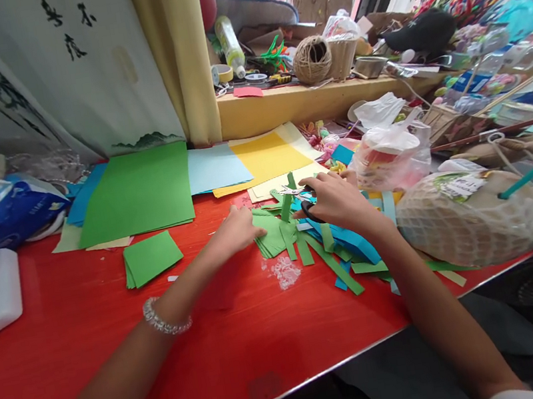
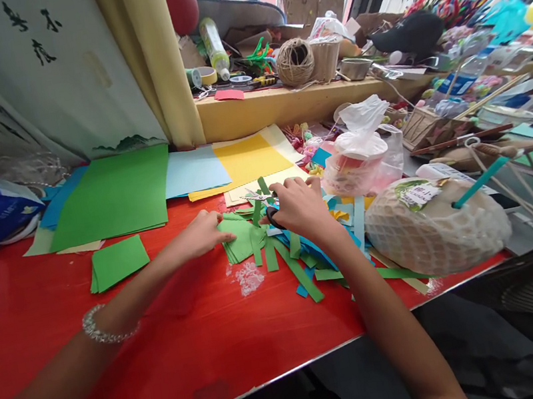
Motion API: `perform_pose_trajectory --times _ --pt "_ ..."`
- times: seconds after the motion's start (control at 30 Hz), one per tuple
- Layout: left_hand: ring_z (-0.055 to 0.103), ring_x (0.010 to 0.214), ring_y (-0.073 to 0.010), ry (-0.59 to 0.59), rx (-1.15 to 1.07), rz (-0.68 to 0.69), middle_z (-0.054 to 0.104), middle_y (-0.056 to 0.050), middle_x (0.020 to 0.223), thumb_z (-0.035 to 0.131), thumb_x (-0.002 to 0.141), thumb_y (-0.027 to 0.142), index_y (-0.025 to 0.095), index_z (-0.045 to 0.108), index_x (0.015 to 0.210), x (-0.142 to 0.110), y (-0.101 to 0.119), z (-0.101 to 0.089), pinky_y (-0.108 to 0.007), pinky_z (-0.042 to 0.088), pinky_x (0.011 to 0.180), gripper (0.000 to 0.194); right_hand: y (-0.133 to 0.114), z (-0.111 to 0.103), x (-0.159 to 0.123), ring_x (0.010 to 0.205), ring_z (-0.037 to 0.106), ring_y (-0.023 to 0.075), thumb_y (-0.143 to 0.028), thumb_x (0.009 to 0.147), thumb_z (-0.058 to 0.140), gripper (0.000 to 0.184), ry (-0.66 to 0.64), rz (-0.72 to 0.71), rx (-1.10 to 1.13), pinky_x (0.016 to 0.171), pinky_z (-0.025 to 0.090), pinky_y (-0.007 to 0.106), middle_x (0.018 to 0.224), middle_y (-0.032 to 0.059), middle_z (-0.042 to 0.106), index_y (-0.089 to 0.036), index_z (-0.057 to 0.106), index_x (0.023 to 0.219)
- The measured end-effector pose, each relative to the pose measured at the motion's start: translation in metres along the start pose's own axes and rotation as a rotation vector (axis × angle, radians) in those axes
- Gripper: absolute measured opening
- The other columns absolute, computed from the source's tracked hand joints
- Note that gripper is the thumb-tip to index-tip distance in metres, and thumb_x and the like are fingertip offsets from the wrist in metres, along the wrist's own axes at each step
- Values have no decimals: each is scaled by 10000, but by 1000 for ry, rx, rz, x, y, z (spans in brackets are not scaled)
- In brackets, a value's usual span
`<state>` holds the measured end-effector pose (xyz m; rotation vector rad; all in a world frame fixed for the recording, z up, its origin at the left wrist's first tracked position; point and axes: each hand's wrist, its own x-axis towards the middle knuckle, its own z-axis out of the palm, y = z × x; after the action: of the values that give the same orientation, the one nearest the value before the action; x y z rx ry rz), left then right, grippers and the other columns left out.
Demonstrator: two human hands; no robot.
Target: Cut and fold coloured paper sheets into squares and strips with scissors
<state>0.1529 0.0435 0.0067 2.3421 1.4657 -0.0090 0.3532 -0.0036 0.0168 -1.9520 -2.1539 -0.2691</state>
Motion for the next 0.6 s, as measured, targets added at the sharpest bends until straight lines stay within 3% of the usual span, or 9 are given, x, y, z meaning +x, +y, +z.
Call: perform_pose_trajectory --times 0.1,0.2,0.37,0.47,0.6 --pt "559 767 -232 -13 0 50 551 -166 983 567 781 376 106 569 951 4 7 6 -328 442 587 320 3 -5 -1 977 508 324 -473 804 503 448 57 84 33 821 257 434 973 144 618 -165 566 1124" --pt "566 755 -194 -58 -23 155 606 -103 889 535 802 334 146 587 919 2 18 10 -293 440 598 227 3 -10 -1 985 499 330 -470 822 495 432 132 171 62 801 261 428 984 153 615 -160 561 1115" --pt "545 573 -130 -139 6 244 615 -46 741 503 813 395 157 592 820 -5 25 5 -249 385 473 254 3 -16 0 953 498 325 -412 829 511 367 205 271 29 763 243 409 979 150 611 -165 557 1096" --pt "550 611 -165 -68 101 225 596 -77 755 476 824 399 151 600 766 -3 18 -4 -273 370 484 283 5 -18 0 936 494 310 -357 847 466 301 251 289 24 754 224 402 962 141 610 -169 559 1063" --pt "550 823 -233 122 232 243 556 -151 1006 383 856 185 127 593 1008 17 13 -10 -316 409 611 266 8 -19 1 939 482 316 -290 836 440 260 339 288 45 758 211 409 969 140 606 -170 554 1036"
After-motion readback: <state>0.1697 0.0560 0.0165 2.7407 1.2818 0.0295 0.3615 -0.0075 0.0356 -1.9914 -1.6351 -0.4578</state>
